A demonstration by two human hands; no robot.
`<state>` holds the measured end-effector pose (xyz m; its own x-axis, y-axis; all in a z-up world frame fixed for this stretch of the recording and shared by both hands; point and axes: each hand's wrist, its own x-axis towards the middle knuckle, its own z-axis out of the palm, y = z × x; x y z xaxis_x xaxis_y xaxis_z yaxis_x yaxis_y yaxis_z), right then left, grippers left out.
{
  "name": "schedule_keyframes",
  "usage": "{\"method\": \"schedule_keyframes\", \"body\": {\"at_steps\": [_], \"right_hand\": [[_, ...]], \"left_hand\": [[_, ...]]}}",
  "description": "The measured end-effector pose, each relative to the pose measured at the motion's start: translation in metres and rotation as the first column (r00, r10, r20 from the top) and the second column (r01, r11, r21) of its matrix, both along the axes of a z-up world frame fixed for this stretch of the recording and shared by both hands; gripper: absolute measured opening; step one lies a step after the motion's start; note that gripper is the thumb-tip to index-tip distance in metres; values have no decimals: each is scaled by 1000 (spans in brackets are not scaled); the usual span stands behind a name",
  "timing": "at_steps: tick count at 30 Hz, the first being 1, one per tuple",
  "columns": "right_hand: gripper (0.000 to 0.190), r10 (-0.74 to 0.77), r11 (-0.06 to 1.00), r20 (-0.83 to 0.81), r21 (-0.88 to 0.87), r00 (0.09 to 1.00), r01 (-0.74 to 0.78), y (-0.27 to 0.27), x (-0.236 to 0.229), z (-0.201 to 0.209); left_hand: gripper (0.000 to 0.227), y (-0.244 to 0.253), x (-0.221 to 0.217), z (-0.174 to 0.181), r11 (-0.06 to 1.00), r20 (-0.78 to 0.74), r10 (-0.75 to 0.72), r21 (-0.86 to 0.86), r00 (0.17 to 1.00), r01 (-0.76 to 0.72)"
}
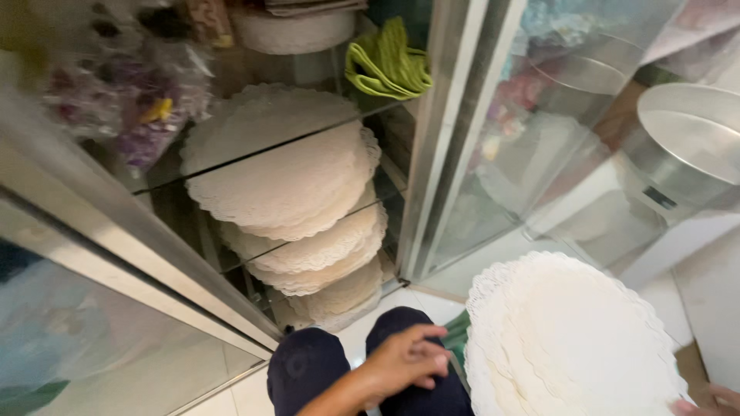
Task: The person repeatedly picks up stacks of white lace doilies from a glass cabinet and places them onto a growing pile on the floor. The person handles the doilies by hand, moving them one stack at a time from the cabinet to the floor.
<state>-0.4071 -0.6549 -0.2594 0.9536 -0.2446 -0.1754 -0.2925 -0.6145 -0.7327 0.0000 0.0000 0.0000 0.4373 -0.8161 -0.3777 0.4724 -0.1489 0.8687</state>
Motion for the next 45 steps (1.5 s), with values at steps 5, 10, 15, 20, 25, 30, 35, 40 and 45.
{"method": "schedule_keyframes", "body": {"at_steps": [5,10,15,20,25,30,35,40,45], "right_hand": [[62,-599,769,420,66,681,636,118,179,136],[30,-329,939,126,-66,936,339,354,342,381],[27,-122,922,219,385,968,29,446,461,417],[28,-85,847,284,526,955,-80,472,588,373],[27,-119,866,312,497,943,-55,478,676,324],[66,-276,851,180,503,944,152,481,712,299],[59,-297,924,257,320,919,209,480,739,284],[52,-166,982,398,-21,902,190,493,735,302],[34,-50,978,587,-134,808,158,505,731,301]], "left_hand": [[48,41,63,79,919,238,385,-8,892,-395],[47,82,114,108,598,546,719,-170,430,-783],[47,106,167,83,190,525,849,-397,-52,-898],[51,121,213,68,138,620,774,-357,-124,-924],[61,136,256,34,109,707,685,-335,-174,-936],[74,138,266,25,60,634,767,-229,-102,-972],[74,134,276,22,70,526,844,-304,-106,-950],[70,132,282,16,60,614,770,-344,-176,-937],[66,136,292,3,61,659,728,-338,-190,-939]]}}
